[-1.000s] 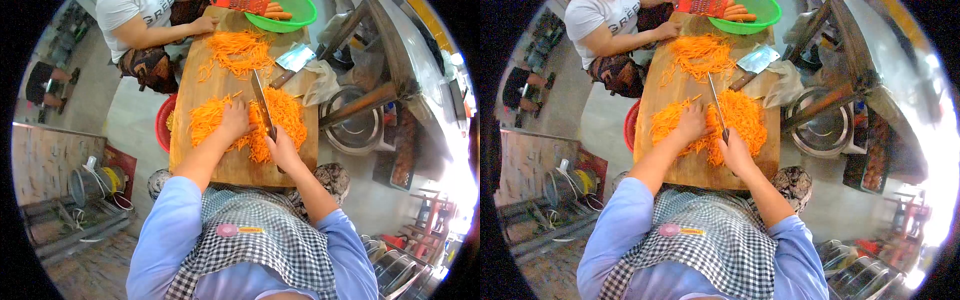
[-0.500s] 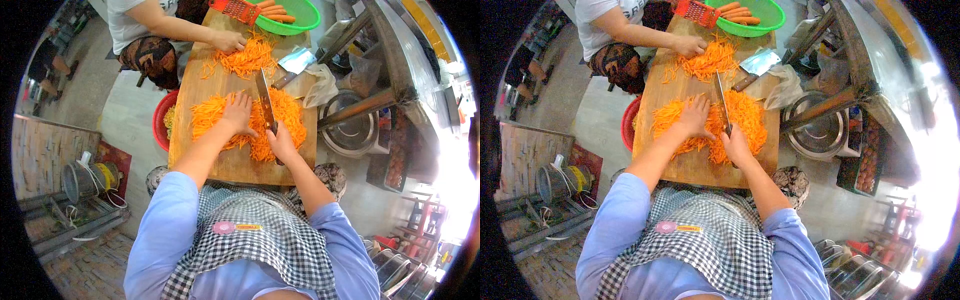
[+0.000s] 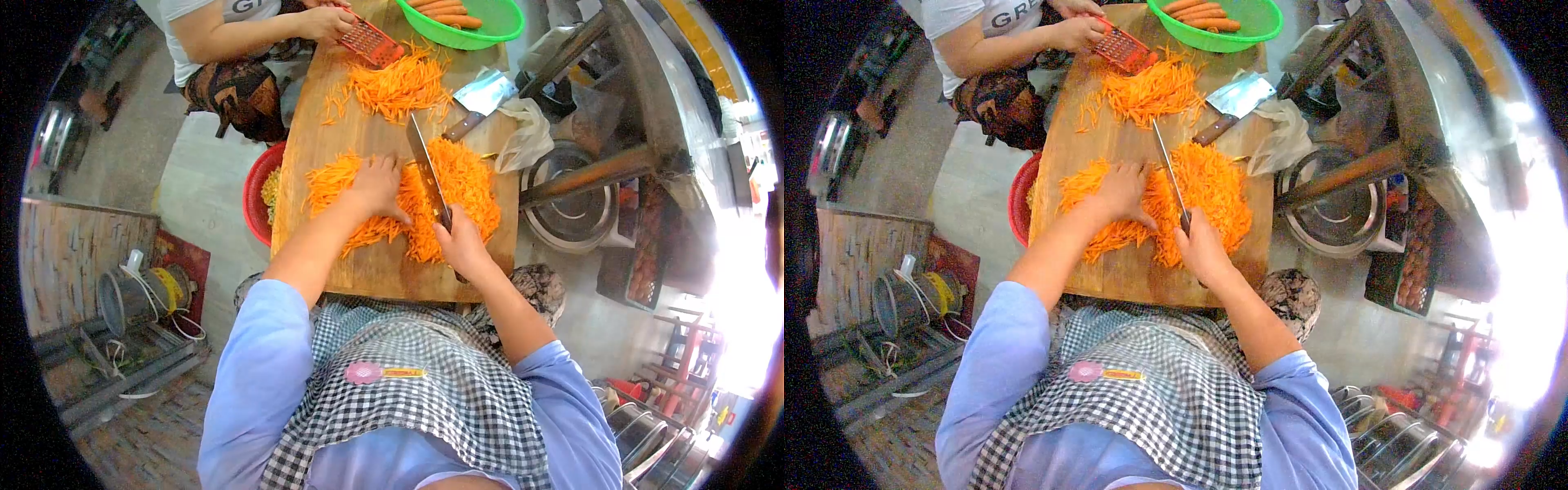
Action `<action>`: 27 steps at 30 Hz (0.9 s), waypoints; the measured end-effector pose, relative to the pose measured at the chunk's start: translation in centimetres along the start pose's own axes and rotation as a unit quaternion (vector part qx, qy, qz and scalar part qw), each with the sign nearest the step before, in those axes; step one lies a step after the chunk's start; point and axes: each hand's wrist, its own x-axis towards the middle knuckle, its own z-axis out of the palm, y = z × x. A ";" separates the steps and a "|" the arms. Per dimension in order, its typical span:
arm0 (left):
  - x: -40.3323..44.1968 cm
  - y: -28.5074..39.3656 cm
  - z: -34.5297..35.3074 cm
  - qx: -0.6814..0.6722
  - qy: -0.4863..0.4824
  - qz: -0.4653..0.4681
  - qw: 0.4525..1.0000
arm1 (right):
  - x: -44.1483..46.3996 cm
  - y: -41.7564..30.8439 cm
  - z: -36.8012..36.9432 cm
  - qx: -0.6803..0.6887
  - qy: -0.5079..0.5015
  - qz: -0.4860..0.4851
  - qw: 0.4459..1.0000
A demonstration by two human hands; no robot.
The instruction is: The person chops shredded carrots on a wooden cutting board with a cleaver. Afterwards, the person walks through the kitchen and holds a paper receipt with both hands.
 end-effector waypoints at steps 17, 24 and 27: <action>-0.1 1.1 1.7 0.036 0.039 -0.034 0.998 | 1.6 2.8 2.3 0.044 0.063 -0.027 0.997; 0.2 1.0 2.1 0.064 0.065 -0.027 0.996 | 0.8 1.0 0.4 -0.007 -0.012 -0.020 1.000; -0.1 0.8 2.2 0.054 0.092 -0.018 0.994 | 2.3 1.9 1.1 -0.015 -0.029 -0.036 0.999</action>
